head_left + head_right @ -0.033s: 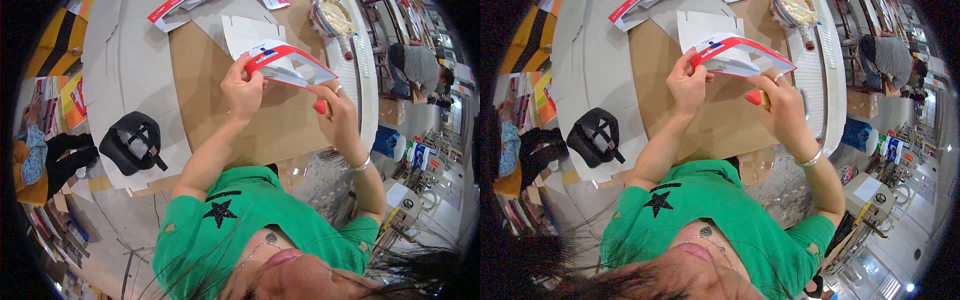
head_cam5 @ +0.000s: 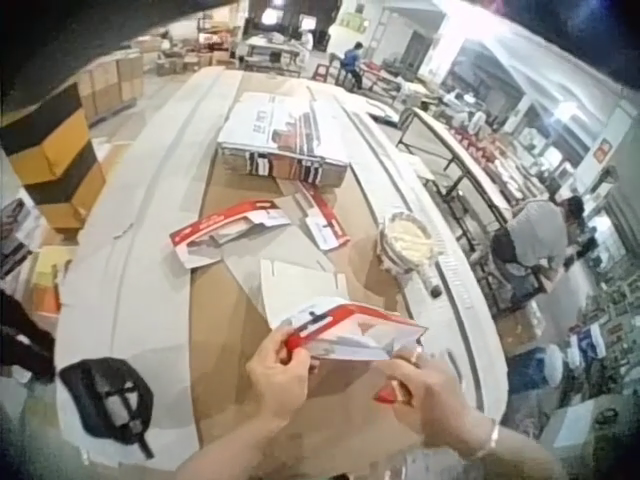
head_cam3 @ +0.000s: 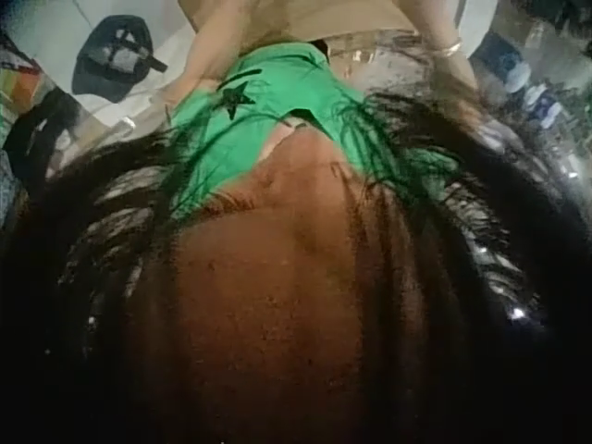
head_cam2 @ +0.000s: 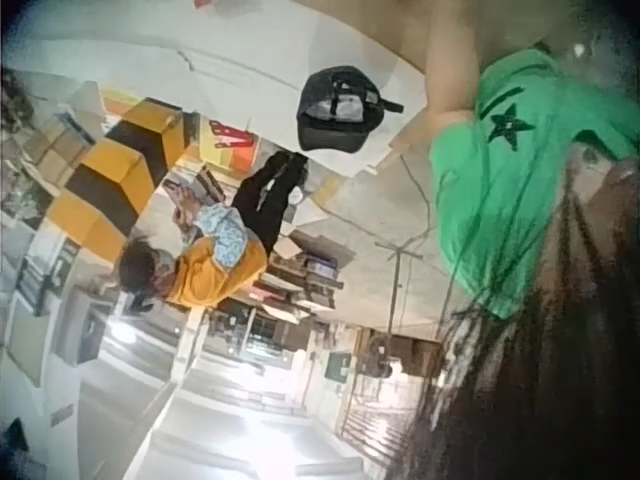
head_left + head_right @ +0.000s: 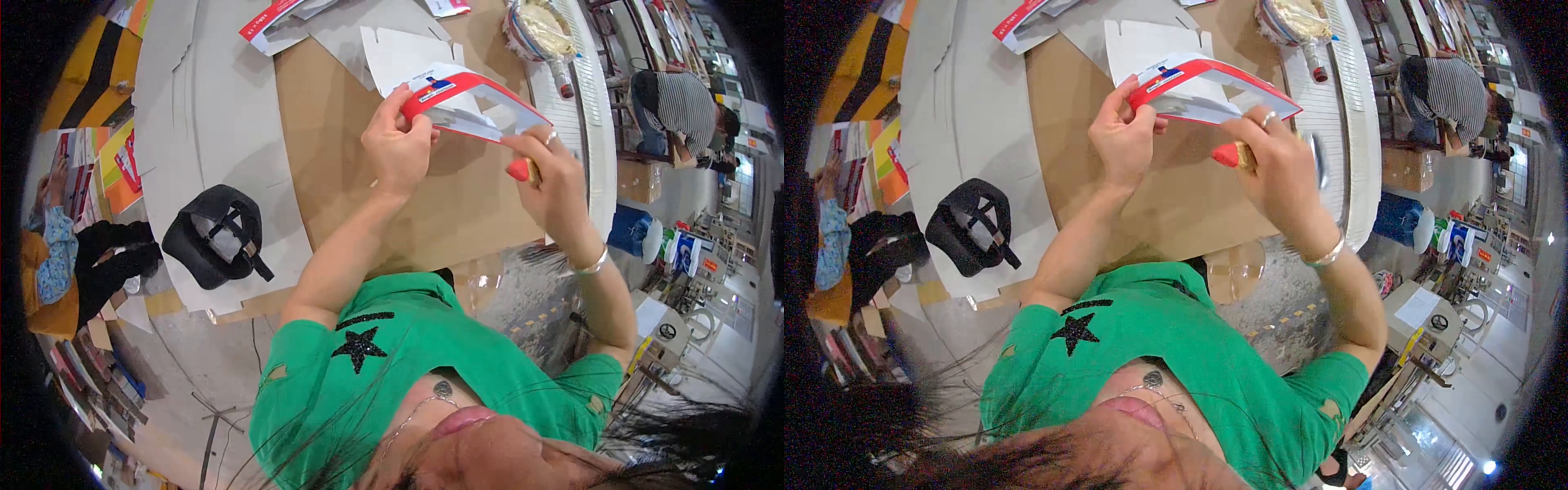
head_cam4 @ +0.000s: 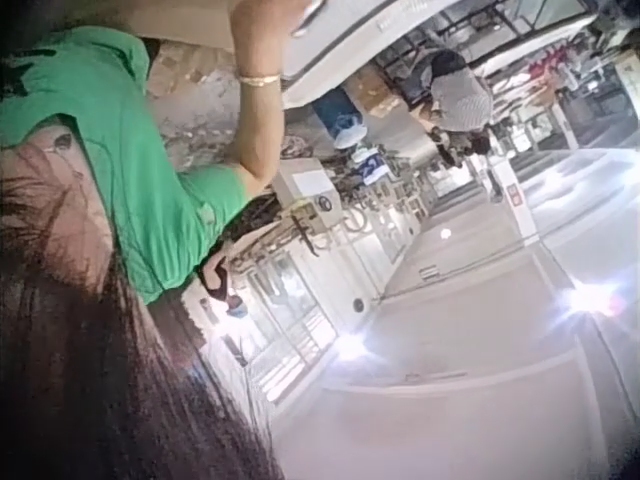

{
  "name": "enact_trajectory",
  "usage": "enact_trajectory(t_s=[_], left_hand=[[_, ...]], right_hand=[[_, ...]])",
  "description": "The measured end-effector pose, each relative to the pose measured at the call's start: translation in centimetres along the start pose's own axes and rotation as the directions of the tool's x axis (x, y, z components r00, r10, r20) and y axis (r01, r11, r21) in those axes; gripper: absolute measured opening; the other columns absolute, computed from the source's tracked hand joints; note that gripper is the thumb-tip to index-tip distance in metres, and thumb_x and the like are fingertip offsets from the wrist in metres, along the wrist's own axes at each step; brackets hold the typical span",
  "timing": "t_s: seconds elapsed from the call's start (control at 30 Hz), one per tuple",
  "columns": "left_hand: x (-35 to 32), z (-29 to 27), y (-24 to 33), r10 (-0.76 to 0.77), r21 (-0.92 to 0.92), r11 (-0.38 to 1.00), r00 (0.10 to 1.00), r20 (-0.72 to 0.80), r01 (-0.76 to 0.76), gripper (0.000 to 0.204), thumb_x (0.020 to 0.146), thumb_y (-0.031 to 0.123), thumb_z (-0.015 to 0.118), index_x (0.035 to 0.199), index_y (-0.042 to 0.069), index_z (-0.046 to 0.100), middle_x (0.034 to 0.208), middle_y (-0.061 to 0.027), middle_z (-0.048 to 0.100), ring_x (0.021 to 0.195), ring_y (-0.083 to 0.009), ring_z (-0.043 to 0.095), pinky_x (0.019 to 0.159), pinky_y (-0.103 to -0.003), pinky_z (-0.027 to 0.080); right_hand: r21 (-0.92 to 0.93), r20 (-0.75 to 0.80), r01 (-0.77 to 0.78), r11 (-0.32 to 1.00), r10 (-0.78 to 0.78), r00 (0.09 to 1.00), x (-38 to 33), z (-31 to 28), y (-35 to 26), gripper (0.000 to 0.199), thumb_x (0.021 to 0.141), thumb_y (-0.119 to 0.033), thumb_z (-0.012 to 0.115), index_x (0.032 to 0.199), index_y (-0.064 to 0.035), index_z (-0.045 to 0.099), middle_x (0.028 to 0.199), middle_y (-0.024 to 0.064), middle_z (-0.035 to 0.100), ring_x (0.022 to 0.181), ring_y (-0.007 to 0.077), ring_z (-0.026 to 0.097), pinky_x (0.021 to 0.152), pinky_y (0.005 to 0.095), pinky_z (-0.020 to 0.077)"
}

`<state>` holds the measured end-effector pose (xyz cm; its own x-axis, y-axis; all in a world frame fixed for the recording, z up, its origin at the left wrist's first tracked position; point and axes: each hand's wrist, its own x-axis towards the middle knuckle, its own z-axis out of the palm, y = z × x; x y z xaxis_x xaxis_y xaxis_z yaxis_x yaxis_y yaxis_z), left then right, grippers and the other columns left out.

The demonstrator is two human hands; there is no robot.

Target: Assembling and applying glue to cardboard boxes for packaging.

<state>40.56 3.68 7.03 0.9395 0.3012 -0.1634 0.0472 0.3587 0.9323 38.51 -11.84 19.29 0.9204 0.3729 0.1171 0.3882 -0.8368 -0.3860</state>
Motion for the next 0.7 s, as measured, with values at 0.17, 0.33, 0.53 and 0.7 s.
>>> enact_trajectory(t_s=[0.17,0.33,0.53,0.7], left_hand=[[0.0,2.2,3.1,0.031,-0.071,0.997,0.999,0.036,-0.028,0.041,0.078,-0.005,0.05,0.119,-0.01,0.047,0.084,-0.014,0.063,0.06,-0.0141,0.062,0.054,-0.026,0.053],[0.3,3.6,5.0,0.046,-0.114,0.993,0.996,0.071,-0.038,0.042,0.078,-0.004,0.049,0.119,-0.01,0.046,0.081,-0.0133,0.064,0.06,-0.015,0.062,0.054,-0.027,0.053],[0.5,4.7,7.8,-0.011,-0.294,0.955,0.997,0.075,0.033,0.037,0.076,-0.004,0.053,0.113,-0.006,0.052,0.072,-0.0086,0.062,0.055,-0.0121,0.061,0.048,-0.026,0.051],[0.0,4.4,7.0,0.144,-0.201,0.971,0.987,0.066,-0.128,0.04,0.074,-0.006,0.054,0.114,-0.004,0.053,0.071,-0.0072,0.061,0.055,-0.0102,0.06,0.049,-0.025,0.052]], right_hand=[[-0.272,-0.034,0.285,0.919,-0.305,0.952,3.4,-0.8,1.1,0.017,0.068,-0.006,0.064,0.084,-0.0079,0.06,0.086,0.0066,0.058,0.074,0.0266,0.059,0.063,0.035,0.0476],[-0.357,0.097,0.347,0.867,-0.335,0.937,5.7,-2.7,0.6,0.016,0.067,-0.007,0.063,0.083,-0.0082,0.061,0.084,0.0072,0.059,0.081,0.0247,0.058,0.066,0.0361,0.0481],[-0.387,0.033,0.409,0.827,-0.43,0.902,6.3,-4.5,-0.3,0.019,0.068,-0.003,0.065,0.087,-0.0065,0.061,0.075,0.0066,0.054,0.075,0.0253,0.056,0.062,0.037,0.0448],[-0.42,0.066,0.41,0.81,-0.423,0.904,5.4,-5.0,-0.9,0.021,0.06,-0.002,0.064,0.078,-0.0084,0.055,0.073,0.0039,0.054,0.074,0.0221,0.056,0.063,0.0349,0.0475]])
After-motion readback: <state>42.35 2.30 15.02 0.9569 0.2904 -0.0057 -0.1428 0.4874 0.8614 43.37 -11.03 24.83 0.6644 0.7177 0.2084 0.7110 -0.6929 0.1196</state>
